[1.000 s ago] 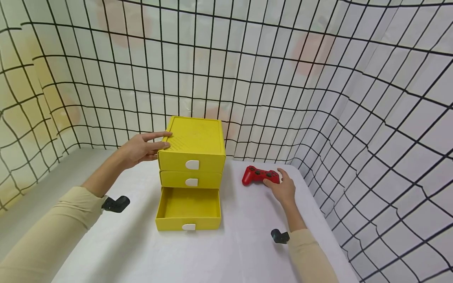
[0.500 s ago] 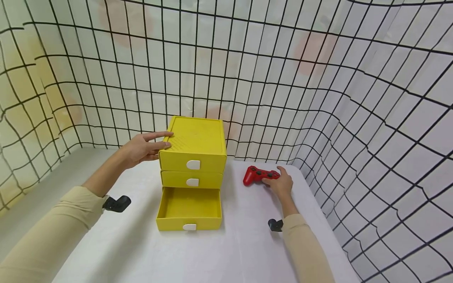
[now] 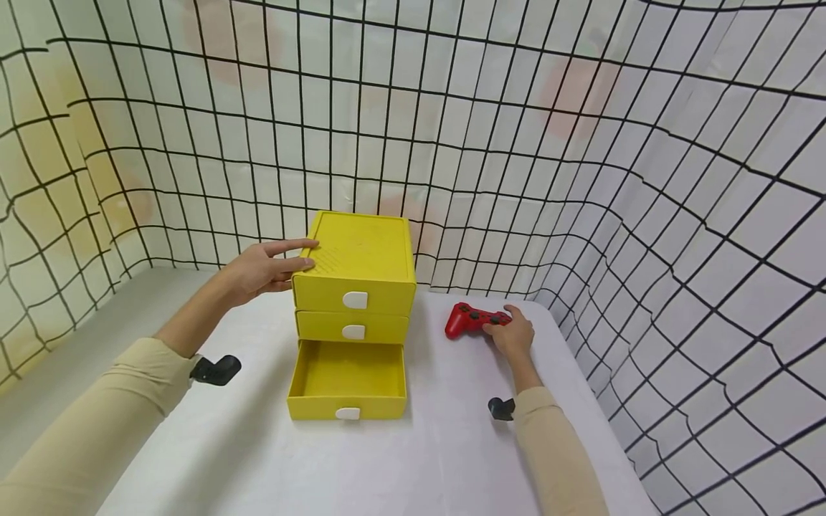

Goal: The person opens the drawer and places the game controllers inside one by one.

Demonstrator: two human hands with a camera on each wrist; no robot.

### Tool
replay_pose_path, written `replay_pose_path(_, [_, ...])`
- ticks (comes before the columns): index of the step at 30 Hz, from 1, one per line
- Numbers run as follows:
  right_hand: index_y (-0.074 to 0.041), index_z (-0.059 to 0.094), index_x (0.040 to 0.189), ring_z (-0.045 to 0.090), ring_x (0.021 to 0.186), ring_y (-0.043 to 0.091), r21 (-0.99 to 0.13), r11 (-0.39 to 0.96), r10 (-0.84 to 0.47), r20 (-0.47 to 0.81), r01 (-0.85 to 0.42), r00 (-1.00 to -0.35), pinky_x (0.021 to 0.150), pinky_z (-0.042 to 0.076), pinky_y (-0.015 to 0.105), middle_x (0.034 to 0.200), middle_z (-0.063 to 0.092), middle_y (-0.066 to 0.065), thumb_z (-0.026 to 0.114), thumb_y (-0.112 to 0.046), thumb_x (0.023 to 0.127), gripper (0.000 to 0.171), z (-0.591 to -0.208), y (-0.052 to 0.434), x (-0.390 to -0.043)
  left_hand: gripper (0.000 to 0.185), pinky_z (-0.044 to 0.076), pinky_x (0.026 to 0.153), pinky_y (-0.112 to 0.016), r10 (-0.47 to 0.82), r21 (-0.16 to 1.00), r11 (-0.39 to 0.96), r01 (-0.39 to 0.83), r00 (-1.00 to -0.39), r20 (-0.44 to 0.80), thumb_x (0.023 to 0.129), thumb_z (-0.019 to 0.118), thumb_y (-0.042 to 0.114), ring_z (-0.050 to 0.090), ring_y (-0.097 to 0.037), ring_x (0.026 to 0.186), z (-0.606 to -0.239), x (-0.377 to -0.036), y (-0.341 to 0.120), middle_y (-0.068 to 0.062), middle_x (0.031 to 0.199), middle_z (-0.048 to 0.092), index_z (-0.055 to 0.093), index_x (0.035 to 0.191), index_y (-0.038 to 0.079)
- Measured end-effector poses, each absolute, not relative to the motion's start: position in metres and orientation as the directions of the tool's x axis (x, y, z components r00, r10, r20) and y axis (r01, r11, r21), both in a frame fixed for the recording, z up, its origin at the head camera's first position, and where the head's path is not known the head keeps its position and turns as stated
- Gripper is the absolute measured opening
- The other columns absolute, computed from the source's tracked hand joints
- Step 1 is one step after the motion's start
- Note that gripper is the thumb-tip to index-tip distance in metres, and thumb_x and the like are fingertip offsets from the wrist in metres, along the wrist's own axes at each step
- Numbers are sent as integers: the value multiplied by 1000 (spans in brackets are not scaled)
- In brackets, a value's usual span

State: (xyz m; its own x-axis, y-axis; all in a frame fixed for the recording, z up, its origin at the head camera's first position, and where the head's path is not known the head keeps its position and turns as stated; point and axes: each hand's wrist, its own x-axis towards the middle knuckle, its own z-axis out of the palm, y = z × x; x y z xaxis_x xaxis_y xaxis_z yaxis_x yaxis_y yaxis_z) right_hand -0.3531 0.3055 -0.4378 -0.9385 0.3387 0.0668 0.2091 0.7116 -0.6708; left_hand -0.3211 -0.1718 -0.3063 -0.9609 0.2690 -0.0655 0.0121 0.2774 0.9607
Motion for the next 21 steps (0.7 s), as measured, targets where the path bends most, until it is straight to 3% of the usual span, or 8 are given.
replay_pose_path(7, [-6,49,147,33,133,55,-634,748,288,44,196,-957,107,37,59,140,38,41,70,-31,90,66,-439,310,-348,58,57,89,-24,253,959,282,-3,-964,-77,93,74,39,62,-19,120,-306,-323,-173,-4,143,59,54,147,31])
replay_pose_path(15, [-6,54,142,35,125,56,-583,776,249,-66,239,-966,94,42,57,139,29,42,66,-37,91,61,-432,311,-337,58,57,87,-23,268,960,279,0,-960,-78,94,74,37,64,-18,116,-307,-323,-173,-5,142,61,54,148,30])
replay_pose_path(21, [-4,57,136,30,134,55,-579,786,217,-71,218,-974,105,39,61,140,42,39,68,-40,90,59,-432,316,-335,59,57,92,-26,281,959,281,19,-958,-64,94,73,38,63,-20,120,-305,-323,-172,-6,144,58,53,149,29])
